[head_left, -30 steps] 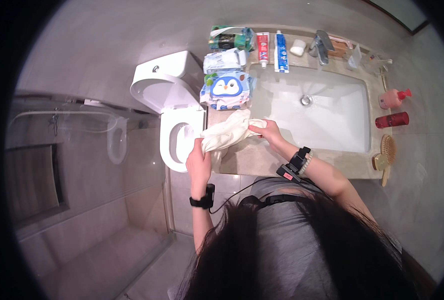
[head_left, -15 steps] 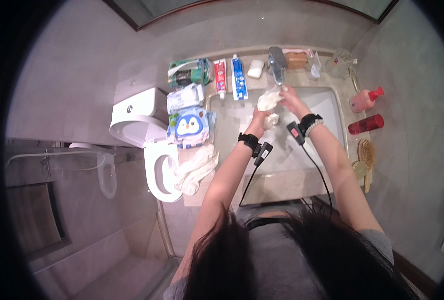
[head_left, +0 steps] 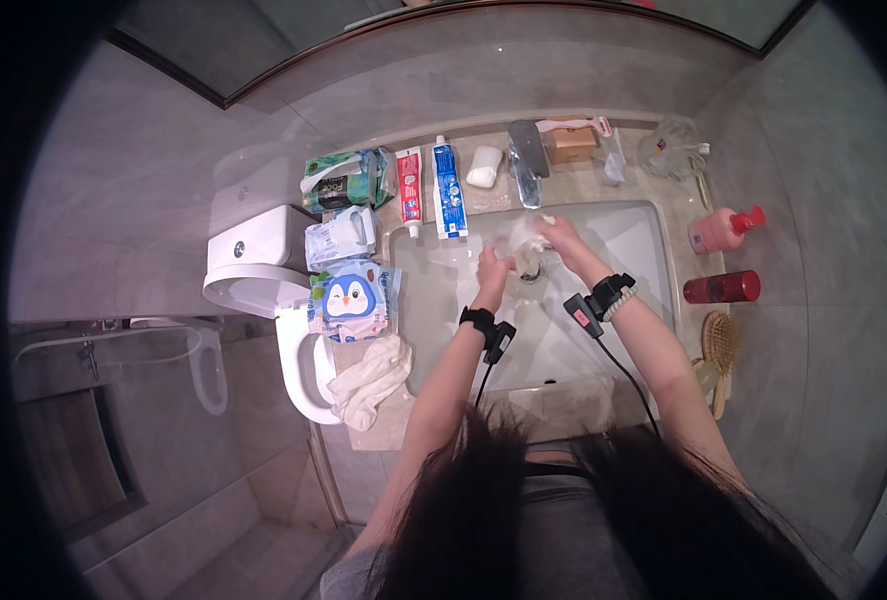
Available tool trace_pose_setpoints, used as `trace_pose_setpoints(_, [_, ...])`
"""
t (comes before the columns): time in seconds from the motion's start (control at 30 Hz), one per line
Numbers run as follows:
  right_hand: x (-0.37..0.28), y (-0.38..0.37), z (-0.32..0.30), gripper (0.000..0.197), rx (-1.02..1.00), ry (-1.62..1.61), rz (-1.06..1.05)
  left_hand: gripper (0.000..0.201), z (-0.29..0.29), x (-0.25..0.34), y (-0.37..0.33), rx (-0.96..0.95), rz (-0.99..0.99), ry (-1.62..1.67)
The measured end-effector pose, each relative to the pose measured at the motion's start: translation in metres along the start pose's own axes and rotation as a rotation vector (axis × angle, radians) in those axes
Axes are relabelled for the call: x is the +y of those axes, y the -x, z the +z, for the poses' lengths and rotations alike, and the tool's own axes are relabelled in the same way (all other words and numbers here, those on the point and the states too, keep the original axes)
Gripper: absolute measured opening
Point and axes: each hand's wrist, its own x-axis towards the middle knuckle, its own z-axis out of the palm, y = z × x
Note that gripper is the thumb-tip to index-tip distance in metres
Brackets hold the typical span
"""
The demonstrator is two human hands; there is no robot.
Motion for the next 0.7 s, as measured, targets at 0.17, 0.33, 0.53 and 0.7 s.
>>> trace_pose_setpoints(0.17, [-0.011,0.014,0.018,0.042,-0.106,-0.134,0.045,0.046,0.015,0.015,0.015,-0.158,0.186,0.260])
trace_pose_setpoints(0.33, [-0.017,0.016,0.006,0.041,-0.309,-0.143,-0.022,0.037,0.021,-0.009,0.002,-0.131,0.049,0.391])
trace_pose_setpoints(0.53, [0.004,-0.001,-0.011,0.045,-0.120,-0.263,-0.046,0.040,0.016,-0.027,0.000,-0.373,-0.194,1.314])
trace_pose_setpoints(0.7, [0.024,0.010,-0.008,0.039,0.073,-0.052,-0.188,0.041,0.019,0.010,0.005,-0.258,-0.095,1.454])
